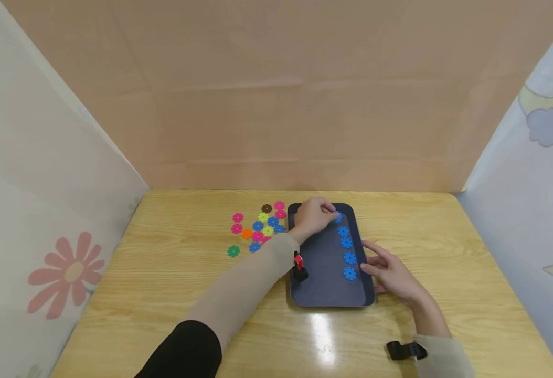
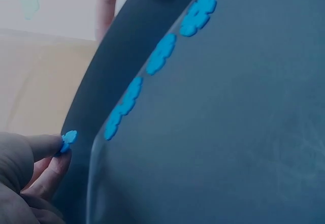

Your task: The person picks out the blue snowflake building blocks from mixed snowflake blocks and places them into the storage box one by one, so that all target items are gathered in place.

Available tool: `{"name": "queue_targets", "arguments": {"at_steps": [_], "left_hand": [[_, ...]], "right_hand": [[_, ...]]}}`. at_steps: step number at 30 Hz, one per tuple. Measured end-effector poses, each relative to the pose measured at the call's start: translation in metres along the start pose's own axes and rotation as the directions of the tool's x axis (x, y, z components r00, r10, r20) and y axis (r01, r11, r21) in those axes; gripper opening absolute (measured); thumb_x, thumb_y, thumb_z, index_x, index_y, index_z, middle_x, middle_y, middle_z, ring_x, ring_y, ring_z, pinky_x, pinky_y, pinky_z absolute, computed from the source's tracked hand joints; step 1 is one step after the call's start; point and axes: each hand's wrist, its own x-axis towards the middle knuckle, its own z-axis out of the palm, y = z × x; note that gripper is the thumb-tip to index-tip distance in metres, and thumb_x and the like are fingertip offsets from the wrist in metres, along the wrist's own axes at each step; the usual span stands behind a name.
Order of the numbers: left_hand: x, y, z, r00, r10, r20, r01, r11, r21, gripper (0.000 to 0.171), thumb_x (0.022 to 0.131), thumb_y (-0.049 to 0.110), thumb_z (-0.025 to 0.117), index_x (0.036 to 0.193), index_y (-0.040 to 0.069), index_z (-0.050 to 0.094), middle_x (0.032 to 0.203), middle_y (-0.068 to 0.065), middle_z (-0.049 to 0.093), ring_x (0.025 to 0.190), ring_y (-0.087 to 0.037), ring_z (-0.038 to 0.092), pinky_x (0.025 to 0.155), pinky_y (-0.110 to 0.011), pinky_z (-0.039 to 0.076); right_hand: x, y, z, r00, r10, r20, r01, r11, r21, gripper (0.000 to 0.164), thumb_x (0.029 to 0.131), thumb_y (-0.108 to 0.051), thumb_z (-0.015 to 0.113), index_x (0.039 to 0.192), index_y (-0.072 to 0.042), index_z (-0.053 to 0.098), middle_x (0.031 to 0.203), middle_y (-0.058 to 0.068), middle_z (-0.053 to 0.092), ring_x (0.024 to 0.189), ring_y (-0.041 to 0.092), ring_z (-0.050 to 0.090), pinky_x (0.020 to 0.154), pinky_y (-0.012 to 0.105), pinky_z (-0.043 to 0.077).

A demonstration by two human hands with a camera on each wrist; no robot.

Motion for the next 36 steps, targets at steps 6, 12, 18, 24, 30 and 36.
{"name": "queue_targets", "arguments": {"at_steps": [6,12,18,24,30,36], "left_hand": [[0.002,-0.007,0.012,0.999,-0.018,-0.048,0.019,1.000,0.025,0.015,0.089,0.043,0.083,0.089,0.031,0.075,0.074,0.022,0.064,0.069,0.001,0.057,0.072,-0.028,0.047],[0.004,-0.012,0.019,0.997,-0.045,-0.060,0.046,0.999,0.024,0.015,0.088,0.045,0.083,0.089,0.032,0.076,0.074,0.023,0.064,0.068,0.001,0.058,0.069,-0.028,0.048],[0.004,-0.013,0.017,0.998,-0.044,-0.045,0.045,0.999,0.013,0.014,0.089,0.043,0.083,0.093,0.031,0.077,0.076,0.023,0.066,0.069,0.002,0.058,0.070,-0.027,0.048],[0.003,-0.011,0.012,0.999,-0.033,-0.036,0.033,0.999,0.012,0.015,0.089,0.043,0.083,0.098,0.032,0.077,0.081,0.023,0.067,0.073,0.002,0.059,0.074,-0.028,0.048],[0.000,-0.006,0.004,1.000,-0.002,-0.015,0.002,1.000,0.013,0.017,0.090,0.045,0.082,0.102,0.034,0.077,0.083,0.026,0.067,0.077,0.003,0.060,0.076,-0.029,0.047],[-0.006,-0.003,-0.009,0.998,0.054,0.011,-0.054,0.998,-0.039,0.020,0.091,0.042,0.081,0.106,0.030,0.078,0.084,0.024,0.069,0.075,0.003,0.060,0.072,-0.026,0.045]], "right_hand": [[0.001,0.001,0.006,1.000,-0.008,0.013,0.007,1.000,0.015,0.070,0.108,-0.019,0.059,0.166,-0.011,0.019,0.130,0.036,0.052,0.100,0.039,0.072,0.074,0.055,0.061],[0.004,0.001,0.009,1.000,-0.007,0.013,0.007,1.000,0.016,0.070,0.108,-0.020,0.059,0.166,-0.013,0.020,0.131,0.036,0.052,0.102,0.040,0.071,0.075,0.055,0.061],[0.004,0.002,0.009,1.000,-0.002,0.007,0.002,1.000,0.005,0.070,0.108,-0.020,0.059,0.166,-0.013,0.020,0.132,0.036,0.052,0.102,0.039,0.071,0.074,0.055,0.061],[0.003,0.001,0.008,1.000,-0.001,0.006,0.001,1.000,0.000,0.070,0.108,-0.019,0.059,0.166,-0.012,0.020,0.132,0.036,0.052,0.102,0.039,0.071,0.074,0.055,0.061],[0.000,0.000,0.004,1.000,0.000,-0.008,0.000,1.000,-0.025,0.070,0.108,-0.020,0.059,0.166,-0.011,0.020,0.131,0.035,0.053,0.100,0.037,0.072,0.073,0.053,0.061],[-0.002,0.001,0.000,1.000,-0.011,-0.009,0.011,1.000,-0.023,0.070,0.108,-0.020,0.058,0.166,-0.011,0.020,0.130,0.035,0.054,0.099,0.036,0.072,0.073,0.053,0.061]]}}
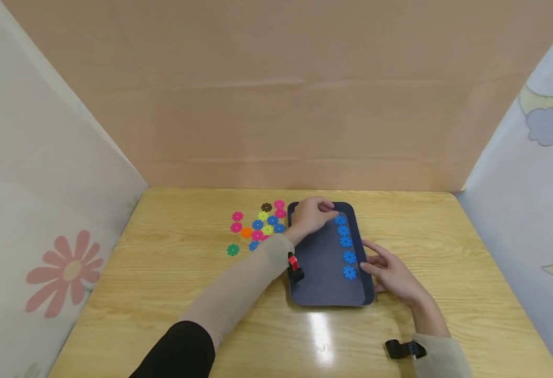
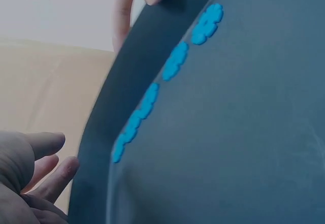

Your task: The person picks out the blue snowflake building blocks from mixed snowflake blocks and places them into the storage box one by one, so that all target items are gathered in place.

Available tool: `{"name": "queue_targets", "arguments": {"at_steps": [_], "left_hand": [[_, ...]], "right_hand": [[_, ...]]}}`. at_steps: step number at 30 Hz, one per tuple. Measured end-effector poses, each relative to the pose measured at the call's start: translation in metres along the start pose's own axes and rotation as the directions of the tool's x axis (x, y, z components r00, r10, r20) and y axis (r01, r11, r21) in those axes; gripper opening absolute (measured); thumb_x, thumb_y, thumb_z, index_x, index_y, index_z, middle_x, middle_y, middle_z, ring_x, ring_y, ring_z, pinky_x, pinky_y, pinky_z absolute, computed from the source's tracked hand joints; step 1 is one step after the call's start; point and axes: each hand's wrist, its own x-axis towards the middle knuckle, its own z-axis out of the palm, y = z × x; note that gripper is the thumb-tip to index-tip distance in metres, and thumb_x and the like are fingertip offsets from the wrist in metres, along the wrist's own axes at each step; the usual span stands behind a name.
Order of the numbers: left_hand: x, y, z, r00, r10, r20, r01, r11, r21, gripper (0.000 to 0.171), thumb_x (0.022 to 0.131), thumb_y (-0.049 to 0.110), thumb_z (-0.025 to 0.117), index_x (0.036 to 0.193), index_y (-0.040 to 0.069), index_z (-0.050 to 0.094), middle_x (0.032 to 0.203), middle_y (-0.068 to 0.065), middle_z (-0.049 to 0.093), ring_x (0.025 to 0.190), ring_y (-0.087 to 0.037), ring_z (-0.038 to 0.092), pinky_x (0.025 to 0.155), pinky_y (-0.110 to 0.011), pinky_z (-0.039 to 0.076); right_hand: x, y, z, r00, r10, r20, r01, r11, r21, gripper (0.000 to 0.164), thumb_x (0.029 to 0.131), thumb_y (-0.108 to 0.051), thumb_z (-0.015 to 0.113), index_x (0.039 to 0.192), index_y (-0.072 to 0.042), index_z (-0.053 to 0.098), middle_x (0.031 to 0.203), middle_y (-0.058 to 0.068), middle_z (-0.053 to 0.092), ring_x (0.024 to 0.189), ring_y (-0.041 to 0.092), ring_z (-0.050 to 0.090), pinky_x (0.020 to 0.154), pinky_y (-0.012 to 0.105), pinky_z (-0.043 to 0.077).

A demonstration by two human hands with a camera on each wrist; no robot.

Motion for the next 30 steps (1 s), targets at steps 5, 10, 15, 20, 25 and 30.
{"name": "queue_targets", "arguments": {"at_steps": [5,10,15,20,25,30], "left_hand": [[-0.009,0.000,-0.018,0.998,0.056,0.021,-0.055,0.996,-0.067,0.026,0.093,0.042,0.079,0.113,0.026,0.077,0.087,0.022,0.069,0.073,0.002,0.060,0.064,-0.023,0.048],[-0.013,-0.004,-0.042,0.995,0.096,0.003,-0.095,0.987,-0.133,0.030,0.093,0.041,0.079,0.116,0.021,0.077,0.090,0.016,0.073,0.076,0.001,0.064,0.065,-0.023,0.051],[-0.017,-0.013,-0.064,0.994,0.110,-0.022,-0.112,0.986,-0.127,0.028,0.094,0.042,0.078,0.116,0.025,0.076,0.094,0.015,0.075,0.079,-0.001,0.065,0.066,-0.026,0.051],[-0.021,-0.026,-0.081,0.994,0.099,-0.040,-0.103,0.989,-0.107,0.027,0.094,0.044,0.078,0.114,0.026,0.076,0.097,0.015,0.075,0.083,-0.004,0.066,0.069,-0.028,0.052],[-0.027,-0.041,-0.096,0.995,0.096,-0.034,-0.099,0.989,-0.107,0.032,0.094,0.047,0.076,0.117,0.023,0.076,0.099,0.015,0.073,0.083,-0.005,0.066,0.069,-0.031,0.053],[-0.034,-0.058,-0.109,0.994,0.104,-0.040,-0.108,0.986,-0.128,0.033,0.094,0.042,0.078,0.117,0.018,0.077,0.098,0.012,0.074,0.083,-0.008,0.067,0.069,-0.033,0.053]], "right_hand": [[0.000,0.000,-0.002,1.000,0.002,-0.002,-0.002,1.000,-0.005,0.070,0.108,-0.020,0.058,0.166,-0.011,0.020,0.130,0.035,0.054,0.099,0.036,0.072,0.072,0.053,0.061],[0.002,-0.002,-0.003,1.000,0.009,-0.006,-0.009,1.000,-0.017,0.070,0.108,-0.020,0.058,0.166,-0.012,0.020,0.130,0.035,0.054,0.098,0.037,0.072,0.071,0.053,0.061],[0.004,-0.001,-0.006,1.000,0.020,-0.012,-0.020,0.999,-0.026,0.071,0.108,-0.019,0.059,0.167,-0.013,0.020,0.131,0.034,0.054,0.098,0.036,0.072,0.071,0.052,0.061],[0.004,-0.001,-0.010,1.000,0.024,-0.012,-0.024,0.999,-0.029,0.071,0.108,-0.019,0.059,0.167,-0.013,0.019,0.131,0.034,0.054,0.098,0.035,0.072,0.071,0.052,0.061],[0.003,0.000,-0.012,1.000,0.021,-0.014,-0.022,0.999,-0.026,0.071,0.108,-0.019,0.059,0.166,-0.012,0.019,0.131,0.034,0.055,0.099,0.033,0.072,0.072,0.052,0.061],[0.003,0.002,-0.014,1.000,0.011,-0.007,-0.011,1.000,-0.019,0.071,0.108,-0.019,0.059,0.166,-0.011,0.018,0.131,0.034,0.055,0.099,0.032,0.073,0.073,0.052,0.061]]}}
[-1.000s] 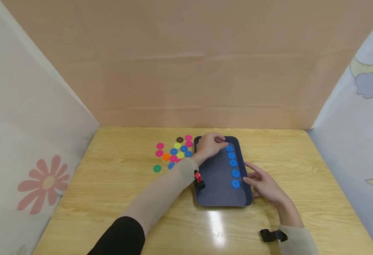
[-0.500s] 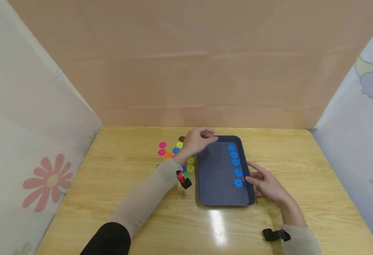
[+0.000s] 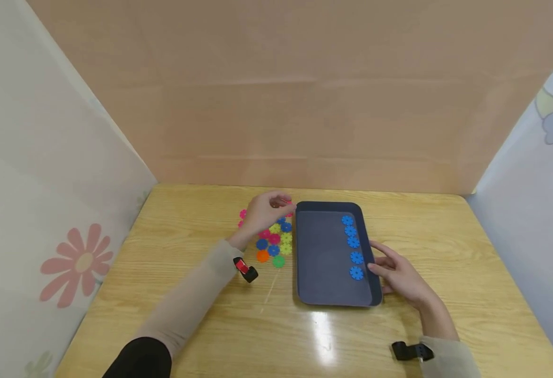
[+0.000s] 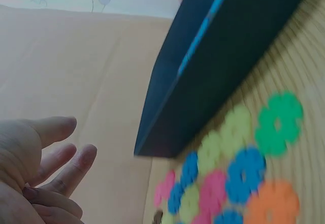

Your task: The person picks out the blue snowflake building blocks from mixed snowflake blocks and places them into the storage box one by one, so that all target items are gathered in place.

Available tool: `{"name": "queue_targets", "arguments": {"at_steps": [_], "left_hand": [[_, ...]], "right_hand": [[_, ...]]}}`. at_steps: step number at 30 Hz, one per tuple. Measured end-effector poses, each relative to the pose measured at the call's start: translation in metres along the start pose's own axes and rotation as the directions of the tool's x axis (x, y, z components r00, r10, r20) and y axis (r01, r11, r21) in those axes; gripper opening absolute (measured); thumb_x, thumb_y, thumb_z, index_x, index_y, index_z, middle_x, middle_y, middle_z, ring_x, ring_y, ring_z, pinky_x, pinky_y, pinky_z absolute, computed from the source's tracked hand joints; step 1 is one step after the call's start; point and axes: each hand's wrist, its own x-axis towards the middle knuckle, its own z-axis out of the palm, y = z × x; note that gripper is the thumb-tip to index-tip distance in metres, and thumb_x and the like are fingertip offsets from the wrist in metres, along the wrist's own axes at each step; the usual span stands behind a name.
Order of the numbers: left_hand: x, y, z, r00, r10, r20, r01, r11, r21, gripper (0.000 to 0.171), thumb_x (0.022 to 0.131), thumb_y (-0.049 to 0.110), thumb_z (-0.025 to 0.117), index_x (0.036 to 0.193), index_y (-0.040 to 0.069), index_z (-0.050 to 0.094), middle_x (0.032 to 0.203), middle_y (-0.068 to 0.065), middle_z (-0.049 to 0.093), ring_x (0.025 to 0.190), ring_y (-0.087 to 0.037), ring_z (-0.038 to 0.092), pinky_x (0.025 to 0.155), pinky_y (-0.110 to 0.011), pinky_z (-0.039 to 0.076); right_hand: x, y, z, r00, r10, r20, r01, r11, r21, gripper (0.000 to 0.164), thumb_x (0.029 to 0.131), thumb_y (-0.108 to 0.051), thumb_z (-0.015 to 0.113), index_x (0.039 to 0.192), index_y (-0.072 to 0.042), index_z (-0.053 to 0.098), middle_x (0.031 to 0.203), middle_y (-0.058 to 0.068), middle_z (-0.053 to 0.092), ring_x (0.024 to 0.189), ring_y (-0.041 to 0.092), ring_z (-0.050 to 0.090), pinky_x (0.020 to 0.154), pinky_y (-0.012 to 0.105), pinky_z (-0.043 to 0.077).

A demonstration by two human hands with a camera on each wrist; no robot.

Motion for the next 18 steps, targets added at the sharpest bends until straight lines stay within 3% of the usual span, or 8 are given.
{"name": "queue_targets", "arguments": {"at_steps": [4,10,18], "left_hand": [[-0.005,-0.013,-0.013,1.000,-0.004,-0.005,0.004,1.000,0.028,0.032,0.094,0.041,0.078,0.117,0.018,0.076,0.100,0.010,0.074,0.087,-0.010,0.067,0.071,-0.032,0.054],[-0.013,-0.031,-0.029,0.997,-0.072,-0.001,0.072,0.993,0.098,0.034,0.094,0.043,0.078,0.117,0.019,0.076,0.101,0.011,0.072,0.087,-0.014,0.068,0.075,-0.037,0.052],[-0.021,-0.055,-0.036,0.989,-0.148,0.029,0.143,0.982,0.124,0.034,0.091,0.034,0.082,0.118,0.015,0.076,0.096,0.009,0.071,0.090,-0.016,0.064,0.079,-0.040,0.051]], "right_hand": [[0.000,0.002,-0.001,1.000,-0.004,0.003,0.004,1.000,0.008,0.071,0.108,-0.019,0.058,0.166,-0.011,0.018,0.130,0.033,0.054,0.099,0.032,0.073,0.073,0.052,0.061],[0.001,0.003,-0.002,1.000,-0.004,0.000,0.004,1.000,-0.001,0.071,0.108,-0.020,0.058,0.167,-0.011,0.018,0.133,0.034,0.053,0.101,0.030,0.072,0.073,0.052,0.061],[0.000,0.002,-0.002,1.000,-0.018,0.017,0.018,1.000,0.005,0.070,0.109,-0.019,0.057,0.166,-0.011,0.018,0.131,0.034,0.054,0.098,0.034,0.073,0.072,0.052,0.061]]}}
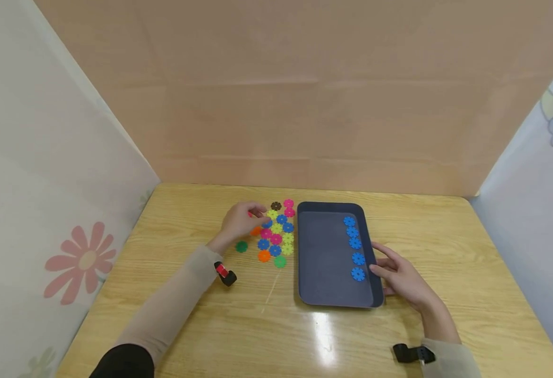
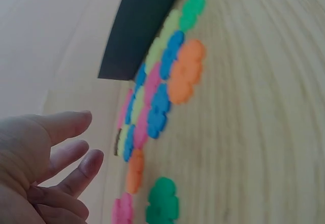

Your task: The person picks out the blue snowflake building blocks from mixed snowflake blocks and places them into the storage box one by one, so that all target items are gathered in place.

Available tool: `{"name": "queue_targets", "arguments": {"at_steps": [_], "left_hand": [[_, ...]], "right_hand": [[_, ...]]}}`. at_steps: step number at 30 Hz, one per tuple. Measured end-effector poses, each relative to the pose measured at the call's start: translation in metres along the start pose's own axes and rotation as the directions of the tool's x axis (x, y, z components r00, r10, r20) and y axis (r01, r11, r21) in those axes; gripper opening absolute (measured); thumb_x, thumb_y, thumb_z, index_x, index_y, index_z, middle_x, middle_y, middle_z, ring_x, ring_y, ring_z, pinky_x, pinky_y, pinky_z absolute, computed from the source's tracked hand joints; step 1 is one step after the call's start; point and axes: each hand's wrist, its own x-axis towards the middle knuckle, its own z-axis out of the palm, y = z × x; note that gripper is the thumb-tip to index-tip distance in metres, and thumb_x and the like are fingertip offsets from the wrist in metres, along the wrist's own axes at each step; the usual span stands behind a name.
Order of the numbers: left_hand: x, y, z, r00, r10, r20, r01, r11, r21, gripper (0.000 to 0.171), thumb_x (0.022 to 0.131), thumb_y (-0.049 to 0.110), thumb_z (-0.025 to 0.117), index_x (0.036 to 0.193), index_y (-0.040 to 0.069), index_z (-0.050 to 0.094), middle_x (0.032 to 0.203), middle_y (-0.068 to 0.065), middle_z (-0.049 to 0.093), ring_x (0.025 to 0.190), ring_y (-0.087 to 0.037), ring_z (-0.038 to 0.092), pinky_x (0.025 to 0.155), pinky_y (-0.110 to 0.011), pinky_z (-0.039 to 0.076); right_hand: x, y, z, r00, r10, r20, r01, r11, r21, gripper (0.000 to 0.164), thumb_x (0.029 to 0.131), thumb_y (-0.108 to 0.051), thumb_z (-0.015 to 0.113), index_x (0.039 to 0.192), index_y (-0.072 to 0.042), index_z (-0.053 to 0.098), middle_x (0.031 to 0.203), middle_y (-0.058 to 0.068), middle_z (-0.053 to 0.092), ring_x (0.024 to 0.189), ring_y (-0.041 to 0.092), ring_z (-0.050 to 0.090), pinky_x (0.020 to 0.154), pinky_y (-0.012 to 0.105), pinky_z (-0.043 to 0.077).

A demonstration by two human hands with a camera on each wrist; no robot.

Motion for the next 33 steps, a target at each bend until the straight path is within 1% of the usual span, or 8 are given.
{"name": "queue_targets", "arguments": {"at_steps": [3,7,10,14,18,24,33], "left_hand": [[0.001,-0.006,0.002,1.000,-0.012,0.016,0.011,0.999,0.038,0.036,0.090,0.036,0.083,0.118,0.015,0.076,0.097,0.008,0.072,0.090,-0.016,0.066,0.082,-0.040,0.051],[0.004,-0.012,0.005,0.999,-0.029,0.036,0.026,0.996,0.089,0.039,0.090,0.039,0.083,0.121,0.017,0.076,0.104,0.006,0.074,0.096,-0.014,0.067,0.086,-0.039,0.052],[0.005,-0.015,0.007,0.998,-0.041,0.043,0.035,0.991,0.126,0.039,0.090,0.041,0.083,0.121,0.019,0.076,0.107,0.006,0.074,0.097,-0.013,0.067,0.085,-0.037,0.052],[0.007,-0.017,0.009,0.998,-0.045,0.041,0.037,0.984,0.175,0.036,0.089,0.043,0.083,0.117,0.021,0.077,0.104,0.007,0.072,0.094,-0.012,0.065,0.080,-0.035,0.052],[0.007,-0.014,0.009,0.997,-0.057,0.044,0.049,0.983,0.179,0.033,0.089,0.042,0.083,0.115,0.021,0.078,0.101,0.007,0.070,0.092,-0.013,0.063,0.079,-0.036,0.052],[0.006,-0.010,0.009,0.996,-0.073,0.055,0.063,0.985,0.160,0.031,0.090,0.037,0.083,0.115,0.018,0.077,0.101,0.005,0.069,0.092,-0.016,0.062,0.082,-0.037,0.051],[0.009,-0.011,0.012,0.996,-0.058,0.061,0.048,0.987,0.150,0.031,0.091,0.034,0.082,0.117,0.018,0.074,0.111,0.003,0.070,0.102,-0.018,0.063,0.092,-0.041,0.050]], "right_hand": [[0.000,-0.001,0.000,1.000,-0.002,0.000,0.002,1.000,0.002,0.070,0.109,-0.019,0.057,0.166,-0.010,0.018,0.131,0.034,0.054,0.098,0.033,0.073,0.072,0.052,0.061],[-0.001,-0.001,0.001,1.000,0.000,-0.002,0.000,1.000,0.008,0.070,0.109,-0.018,0.057,0.166,-0.010,0.017,0.132,0.035,0.053,0.098,0.033,0.073,0.073,0.052,0.061],[-0.001,-0.001,0.002,1.000,-0.001,-0.001,0.001,1.000,0.010,0.070,0.109,-0.018,0.057,0.166,-0.010,0.018,0.131,0.036,0.053,0.098,0.034,0.073,0.073,0.053,0.061],[-0.001,-0.002,0.002,1.000,-0.002,-0.001,0.002,1.000,0.010,0.070,0.109,-0.019,0.057,0.166,-0.010,0.018,0.132,0.036,0.053,0.099,0.034,0.073,0.073,0.053,0.061],[-0.001,-0.002,0.002,1.000,-0.006,0.000,0.006,1.000,0.014,0.070,0.109,-0.019,0.057,0.166,-0.010,0.018,0.133,0.036,0.052,0.099,0.034,0.073,0.074,0.053,0.061],[-0.001,-0.001,0.002,1.000,-0.004,-0.002,0.004,1.000,0.017,0.071,0.109,-0.019,0.058,0.166,-0.010,0.018,0.133,0.036,0.052,0.099,0.033,0.073,0.074,0.053,0.061],[-0.001,-0.001,0.002,1.000,-0.007,-0.002,0.007,1.000,0.016,0.071,0.109,-0.019,0.057,0.166,-0.009,0.017,0.133,0.036,0.052,0.099,0.034,0.073,0.073,0.053,0.061]]}}
